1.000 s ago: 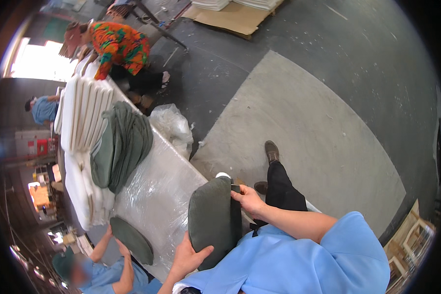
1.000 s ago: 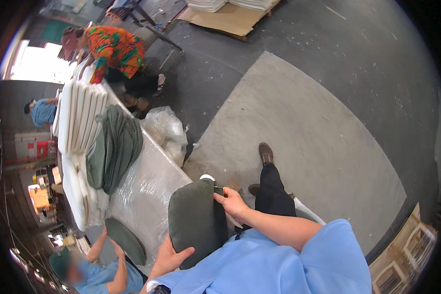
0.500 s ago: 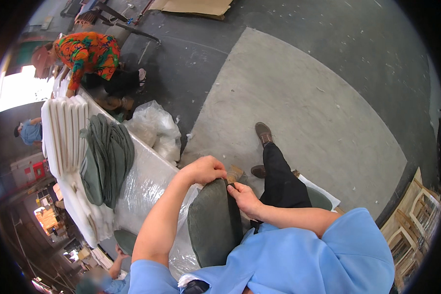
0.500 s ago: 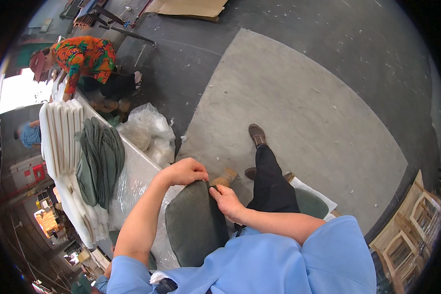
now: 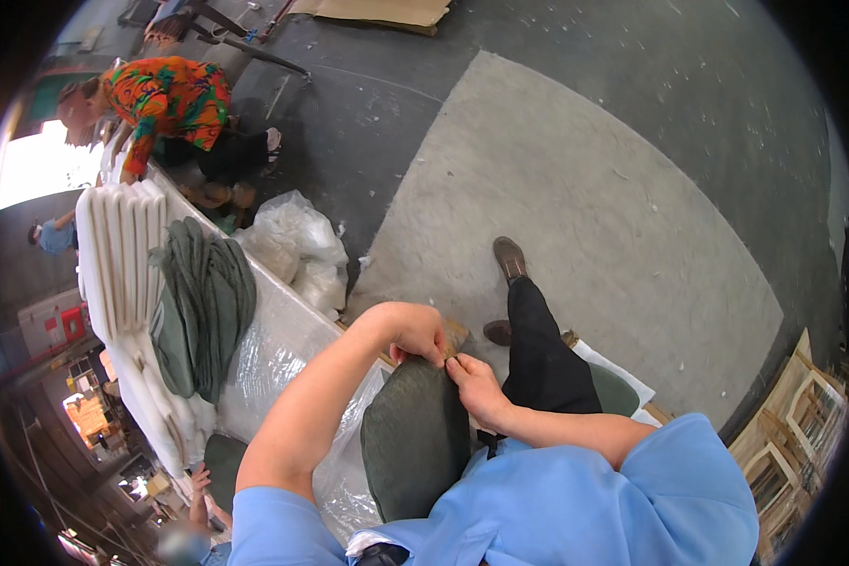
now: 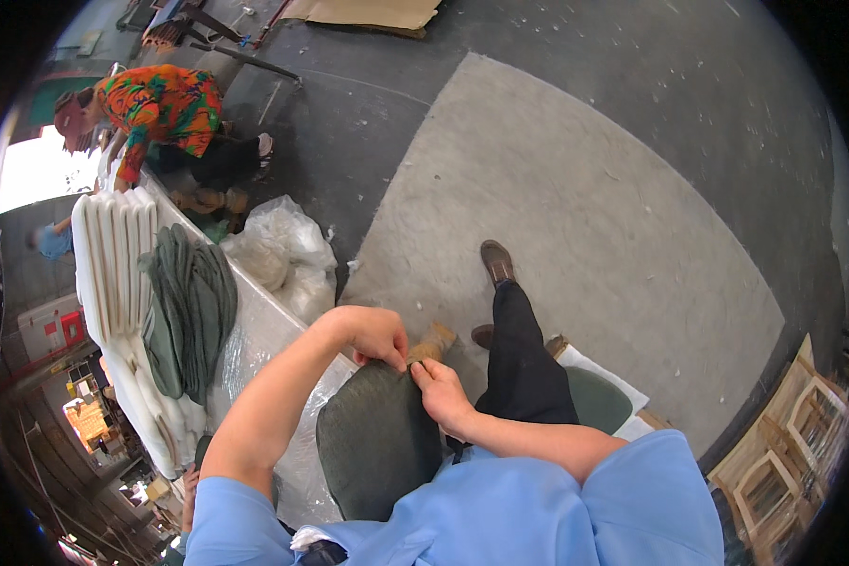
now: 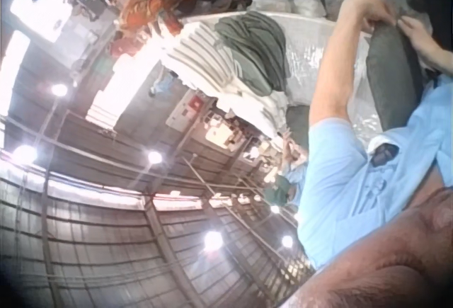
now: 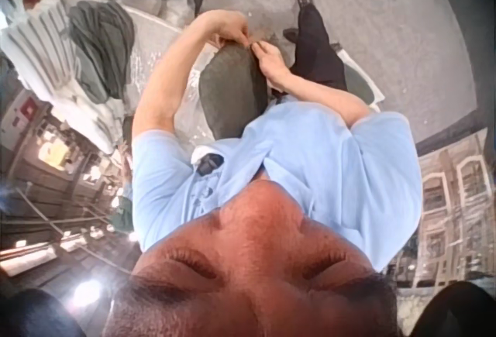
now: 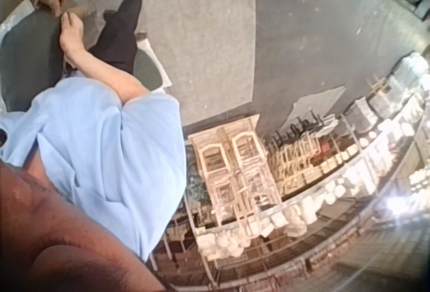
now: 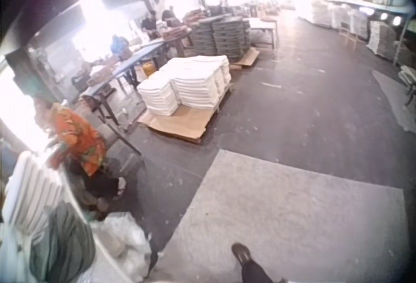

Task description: The person folds green fabric cushions around white foam inserts on a plastic-covered table. They repeatedly wrap the fabric, tuck edges, and place the finished cushions onto a nearby cardboard sheet.

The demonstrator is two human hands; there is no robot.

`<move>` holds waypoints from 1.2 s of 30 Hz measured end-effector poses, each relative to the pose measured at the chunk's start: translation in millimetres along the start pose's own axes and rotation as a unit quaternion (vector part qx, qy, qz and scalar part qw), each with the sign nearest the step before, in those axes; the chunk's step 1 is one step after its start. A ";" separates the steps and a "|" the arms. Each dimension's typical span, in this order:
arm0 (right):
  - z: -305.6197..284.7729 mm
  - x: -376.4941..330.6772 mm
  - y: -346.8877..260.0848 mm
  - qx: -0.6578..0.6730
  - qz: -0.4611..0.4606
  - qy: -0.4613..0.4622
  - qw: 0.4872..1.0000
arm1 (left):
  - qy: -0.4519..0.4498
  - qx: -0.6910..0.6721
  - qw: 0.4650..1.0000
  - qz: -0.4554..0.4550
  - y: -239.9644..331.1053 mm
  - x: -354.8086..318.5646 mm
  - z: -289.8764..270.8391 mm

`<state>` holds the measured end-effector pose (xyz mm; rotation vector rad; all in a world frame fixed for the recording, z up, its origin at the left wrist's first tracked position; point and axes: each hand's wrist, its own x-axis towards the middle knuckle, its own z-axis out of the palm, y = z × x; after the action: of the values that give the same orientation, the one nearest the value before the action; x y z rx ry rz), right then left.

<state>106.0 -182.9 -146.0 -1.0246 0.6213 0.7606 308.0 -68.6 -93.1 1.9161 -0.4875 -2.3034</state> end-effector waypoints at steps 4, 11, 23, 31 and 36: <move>1.4 -4.1 -7.7 0.039 0.013 -0.014 0.999 | 0.030 -0.002 1.000 0.003 2.5 1.1 3.3; -0.5 5.2 11.9 0.054 -0.015 -0.022 0.998 | 0.080 -0.169 0.982 0.033 -32.1 5.2 21.3; -2.2 9.4 12.9 0.018 0.009 0.002 1.000 | 0.051 -0.139 0.988 0.044 -24.4 0.8 15.9; 3.4 16.6 8.3 0.068 0.037 0.020 0.997 | 0.186 -0.400 0.894 0.077 -53.0 20.7 59.3; 17.1 24.2 -10.2 0.134 0.114 0.045 0.983 | 0.277 -0.593 0.738 0.167 -76.5 67.0 104.9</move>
<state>130.3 -164.3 -152.4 -0.7504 0.9053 0.8069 202.0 3.1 -163.6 1.4395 0.5613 -1.0989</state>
